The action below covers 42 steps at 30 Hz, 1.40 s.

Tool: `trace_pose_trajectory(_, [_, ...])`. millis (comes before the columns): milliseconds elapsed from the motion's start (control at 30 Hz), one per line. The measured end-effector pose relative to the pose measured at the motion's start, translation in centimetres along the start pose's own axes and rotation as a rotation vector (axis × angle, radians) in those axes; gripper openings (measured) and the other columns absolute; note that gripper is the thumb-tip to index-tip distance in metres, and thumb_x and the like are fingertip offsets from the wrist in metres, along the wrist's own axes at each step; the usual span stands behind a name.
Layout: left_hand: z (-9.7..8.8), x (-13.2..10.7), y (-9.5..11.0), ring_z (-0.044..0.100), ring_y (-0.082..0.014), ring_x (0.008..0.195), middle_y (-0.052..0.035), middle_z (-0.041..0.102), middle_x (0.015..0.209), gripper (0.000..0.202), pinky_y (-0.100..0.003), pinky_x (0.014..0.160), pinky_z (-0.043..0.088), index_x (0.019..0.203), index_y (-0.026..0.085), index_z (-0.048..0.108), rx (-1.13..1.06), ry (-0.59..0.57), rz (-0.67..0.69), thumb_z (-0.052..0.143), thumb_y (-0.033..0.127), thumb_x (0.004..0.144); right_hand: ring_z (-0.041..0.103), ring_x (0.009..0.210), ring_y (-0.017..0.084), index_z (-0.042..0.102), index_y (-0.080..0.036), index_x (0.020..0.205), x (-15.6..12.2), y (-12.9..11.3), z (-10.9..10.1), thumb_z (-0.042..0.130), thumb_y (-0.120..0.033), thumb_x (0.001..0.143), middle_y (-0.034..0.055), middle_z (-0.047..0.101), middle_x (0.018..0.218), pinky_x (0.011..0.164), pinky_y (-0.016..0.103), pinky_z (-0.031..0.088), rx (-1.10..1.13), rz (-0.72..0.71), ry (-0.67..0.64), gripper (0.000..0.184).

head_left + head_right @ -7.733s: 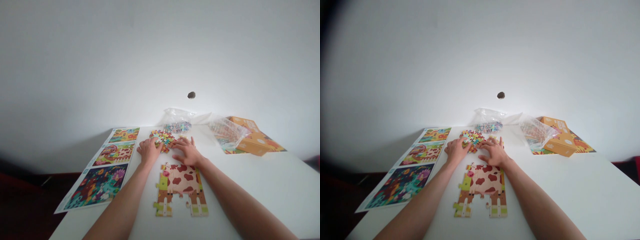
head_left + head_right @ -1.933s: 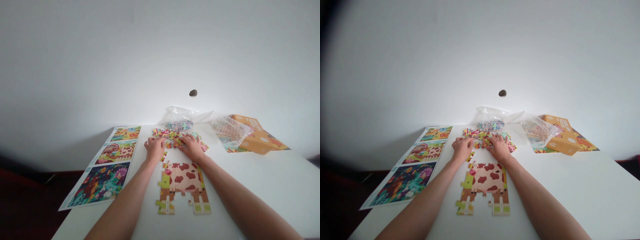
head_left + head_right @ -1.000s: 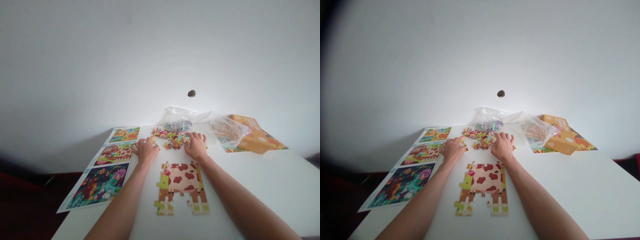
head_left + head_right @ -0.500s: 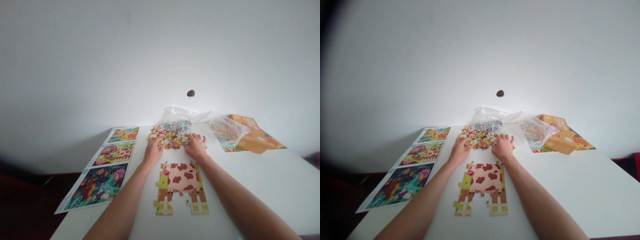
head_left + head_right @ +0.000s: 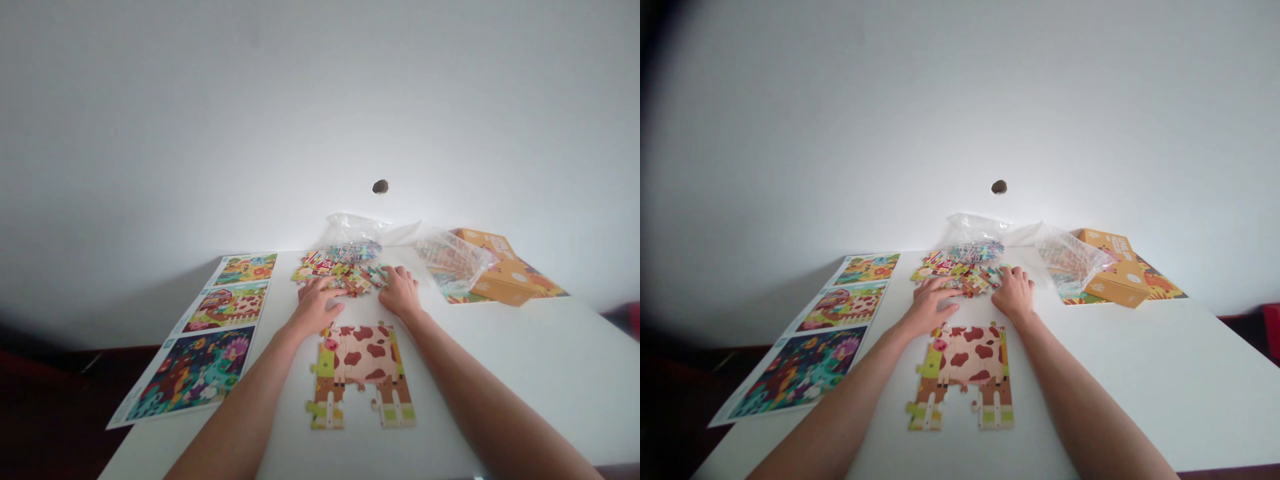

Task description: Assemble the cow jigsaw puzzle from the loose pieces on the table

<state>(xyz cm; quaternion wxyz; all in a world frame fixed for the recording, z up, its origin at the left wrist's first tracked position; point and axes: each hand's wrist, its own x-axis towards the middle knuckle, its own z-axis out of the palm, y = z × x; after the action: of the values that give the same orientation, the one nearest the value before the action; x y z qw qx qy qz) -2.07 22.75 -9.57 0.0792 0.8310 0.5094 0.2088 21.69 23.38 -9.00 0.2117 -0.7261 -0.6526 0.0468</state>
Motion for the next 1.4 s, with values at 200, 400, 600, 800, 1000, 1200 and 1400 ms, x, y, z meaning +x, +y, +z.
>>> trace_pose_trajectory(200, [0.4, 0.2, -0.4, 0.042, -0.0302, 0.134, -0.0012, 0.051, 0.146, 0.037, -0.052, 0.113, 0.031, 0.121, 0.034, 0.069, 0.003, -0.003, -0.005, 0.062, 0.040, 0.086, 0.044, 0.126, 0.031, 0.051, -0.025, 0.137, 0.0, -0.4, 0.1, 0.053, -0.020, 0.078, 0.0089, 0.056, 0.137, 0.109, 0.053, 0.026, 0.053, -0.212, 0.005, 0.059])
trace_pose_trajectory(400, [0.4, 0.2, -0.1, 0.042, -0.0311, 0.134, -0.0013, 0.051, 0.146, 0.037, -0.053, 0.113, 0.032, 0.121, 0.034, 0.069, 0.020, -0.002, -0.006, 0.062, 0.042, 0.086, 0.035, 0.136, 0.033, 0.041, -0.026, 0.147, -0.4, -1.2, 0.4, 0.056, -0.033, 0.086, 0.0088, 0.059, 0.137, 0.114, 0.063, 0.007, 0.052, -0.400, -0.134, 0.063])
trace_pose_trajectory(600, [0.5, 0.2, -0.1, 0.043, -0.0311, 0.133, -0.0016, 0.051, 0.145, 0.038, -0.052, 0.111, 0.034, 0.122, 0.036, 0.068, 0.027, 0.013, -0.008, 0.065, 0.042, 0.085, 0.046, 0.127, 0.028, 0.049, -0.026, 0.140, -0.2, -1.0, 0.5, 0.056, -0.032, 0.088, 0.0070, 0.067, 0.123, 0.115, 0.059, 0.008, 0.075, -0.407, -0.082, 0.053])
trace_pose_trajectory(800, [0.6, 0.1, -0.1, 0.043, -0.0313, 0.132, -0.0028, 0.051, 0.143, 0.038, -0.052, 0.111, 0.034, 0.122, 0.036, 0.068, 0.027, 0.012, -0.012, 0.065, 0.043, 0.085, 0.052, 0.117, 0.026, 0.052, -0.026, 0.136, -0.3, -1.3, 0.3, 0.056, -0.026, 0.085, 0.0058, 0.070, 0.117, 0.115, 0.054, 0.010, 0.089, -0.365, -0.074, 0.051])
trace_pose_trajectory(1000, [0.7, 0.2, -0.2, 0.043, -0.0319, 0.131, -0.0048, 0.052, 0.139, 0.038, -0.053, 0.109, 0.035, 0.122, 0.035, 0.068, 0.032, 0.023, -0.015, 0.065, 0.044, 0.085, 0.050, 0.120, 0.027, 0.051, -0.024, 0.138, -0.5, -1.5, 0.3, 0.055, -0.021, 0.083, 0.0071, 0.067, 0.119, 0.114, 0.053, 0.014, 0.097, -0.370, -0.090, 0.055])
trace_pose_trajectory(1200, [0.7, 0.2, -0.1, 0.043, -0.0313, 0.131, -0.0052, 0.052, 0.137, 0.036, -0.052, 0.109, 0.036, 0.119, 0.034, 0.069, 0.024, 0.023, -0.030, 0.065, 0.044, 0.085, 0.054, 0.119, 0.025, 0.054, -0.025, 0.134, -0.2, -1.4, 0.9, 0.051, -0.022, 0.090, 0.0064, 0.070, 0.117, 0.115, 0.053, 0.013, 0.129, -0.359, -0.074, 0.043])
trace_pose_trajectory(1400, [0.7, 0.2, 0.0, 0.044, -0.0311, 0.131, -0.0054, 0.054, 0.136, 0.033, -0.053, 0.107, 0.036, 0.116, 0.034, 0.070, 0.007, 0.049, -0.029, 0.065, 0.045, 0.085, 0.067, 0.096, 0.018, 0.062, -0.024, 0.119, 0.3, -1.1, 1.3, 0.048, -0.023, 0.097, 0.0024, 0.075, 0.100, 0.115, 0.044, 0.022, 0.266, -0.352, 0.067, 0.026])
